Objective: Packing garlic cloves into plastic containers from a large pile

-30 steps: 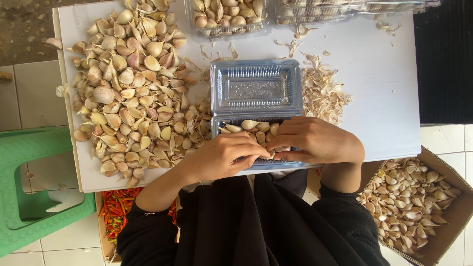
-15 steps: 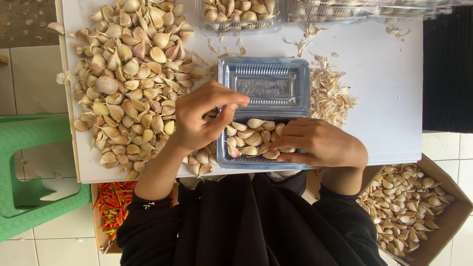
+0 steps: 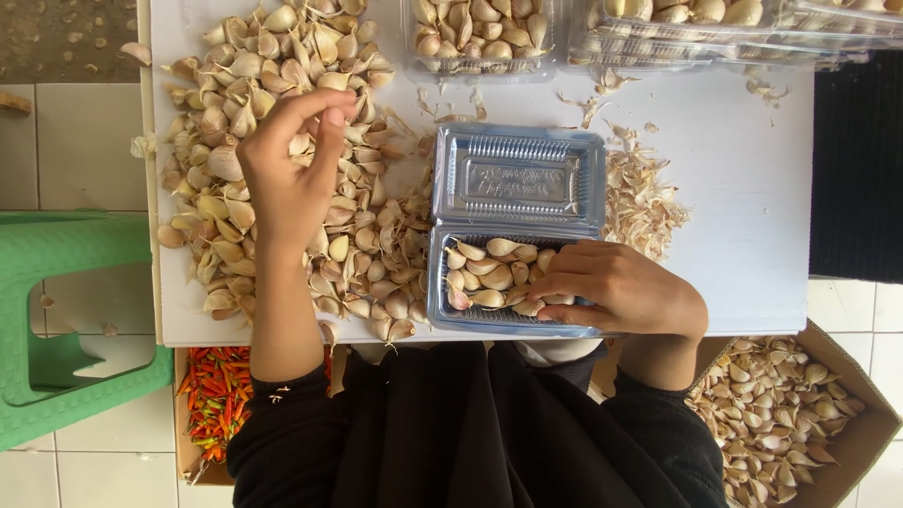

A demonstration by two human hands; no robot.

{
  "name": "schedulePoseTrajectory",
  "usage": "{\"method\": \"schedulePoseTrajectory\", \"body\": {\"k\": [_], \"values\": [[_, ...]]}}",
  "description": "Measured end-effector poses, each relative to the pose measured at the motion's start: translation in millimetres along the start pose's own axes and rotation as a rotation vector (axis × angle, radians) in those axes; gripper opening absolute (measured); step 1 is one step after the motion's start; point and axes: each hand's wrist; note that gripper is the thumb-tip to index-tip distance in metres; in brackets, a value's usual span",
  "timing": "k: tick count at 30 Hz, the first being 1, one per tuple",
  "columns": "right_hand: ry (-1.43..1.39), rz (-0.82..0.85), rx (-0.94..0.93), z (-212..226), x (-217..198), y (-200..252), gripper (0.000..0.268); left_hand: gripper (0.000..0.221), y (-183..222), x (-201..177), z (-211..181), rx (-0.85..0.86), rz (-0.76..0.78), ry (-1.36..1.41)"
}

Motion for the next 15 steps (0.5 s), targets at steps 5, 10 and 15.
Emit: {"method": "schedulePoseTrajectory", "body": {"k": [5,10,15], "values": [[-0.104,-0.024,0.107,3.1,-5.8,-2.9,0.018,0.018,0.9,-16.2,3.2,-0.098,0.149,-0.095],[-0.156,-0.084,0.169,17.0,-21.3,-23.0,0.013,0.026,18.7,-1.4,30.0,-0.297,0.517,-0.172],[-0.027,-0.083,0.092,12.8,-28.0,-78.3,0.011,0.035,14.6,11.5,19.0,-0.311,0.637,-0.309]]}}
Point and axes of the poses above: each hand's wrist, its own y-axis away from the middle knuckle, its own x-axis out of the palm, z = x × y, and after that the axes turned 11 degrees about x, right-handed
